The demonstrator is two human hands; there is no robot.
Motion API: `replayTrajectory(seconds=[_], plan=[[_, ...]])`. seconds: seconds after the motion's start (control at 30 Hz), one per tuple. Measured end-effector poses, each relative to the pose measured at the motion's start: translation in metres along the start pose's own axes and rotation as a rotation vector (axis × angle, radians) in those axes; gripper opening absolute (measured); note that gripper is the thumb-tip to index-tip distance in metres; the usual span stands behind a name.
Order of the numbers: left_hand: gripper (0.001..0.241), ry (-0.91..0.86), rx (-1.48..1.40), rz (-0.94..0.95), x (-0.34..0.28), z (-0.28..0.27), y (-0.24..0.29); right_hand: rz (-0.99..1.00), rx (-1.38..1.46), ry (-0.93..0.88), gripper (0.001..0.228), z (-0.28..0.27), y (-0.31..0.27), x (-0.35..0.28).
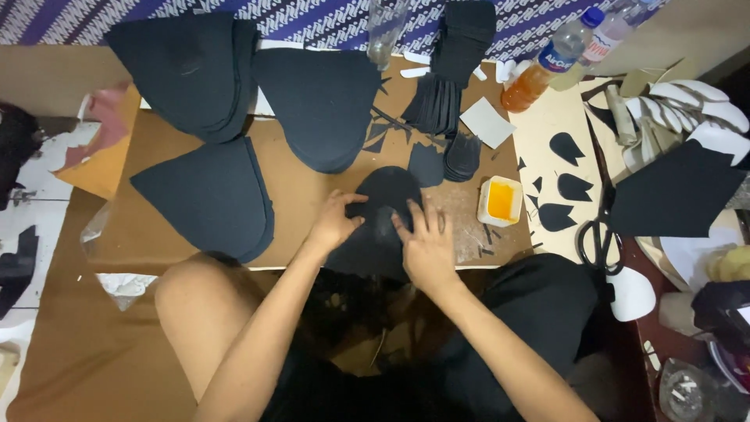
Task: The person assembles black shoe parts by hand, repeatedly picking up small cutouts and pressing them onto larger sole pieces. They handle the parts one at a time, smoothing them down, and occasionally move items on the table to access new pieces.
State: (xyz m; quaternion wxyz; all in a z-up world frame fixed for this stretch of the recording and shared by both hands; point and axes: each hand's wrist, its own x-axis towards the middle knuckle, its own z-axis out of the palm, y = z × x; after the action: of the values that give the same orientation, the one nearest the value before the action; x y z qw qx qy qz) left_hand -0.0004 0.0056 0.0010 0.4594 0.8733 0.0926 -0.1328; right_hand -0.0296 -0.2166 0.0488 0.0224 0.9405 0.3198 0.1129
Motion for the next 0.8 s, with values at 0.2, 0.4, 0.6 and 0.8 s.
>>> replayTrajectory(seconds=[0.2, 0.4, 0.6, 0.8], plan=[[0.043, 0.002, 0.018, -0.005, 0.001, 0.002, -0.001, -0.014, 0.027, 0.013, 0.047, 0.010, 0.000, 0.004], [0.042, 0.078, 0.000, 0.009, -0.005, 0.002, 0.001, -0.005, 0.033, -0.010, 0.035, 0.010, -0.015, -0.003], [0.039, 0.217, -0.241, -0.050, 0.011, 0.013, -0.021, 0.276, 0.220, 0.146, 0.019, -0.014, 0.054, -0.013], [0.031, 0.020, -1.101, -0.112, -0.026, -0.008, 0.021, 0.624, 0.540, 0.481, 0.057, -0.058, 0.139, -0.042]])
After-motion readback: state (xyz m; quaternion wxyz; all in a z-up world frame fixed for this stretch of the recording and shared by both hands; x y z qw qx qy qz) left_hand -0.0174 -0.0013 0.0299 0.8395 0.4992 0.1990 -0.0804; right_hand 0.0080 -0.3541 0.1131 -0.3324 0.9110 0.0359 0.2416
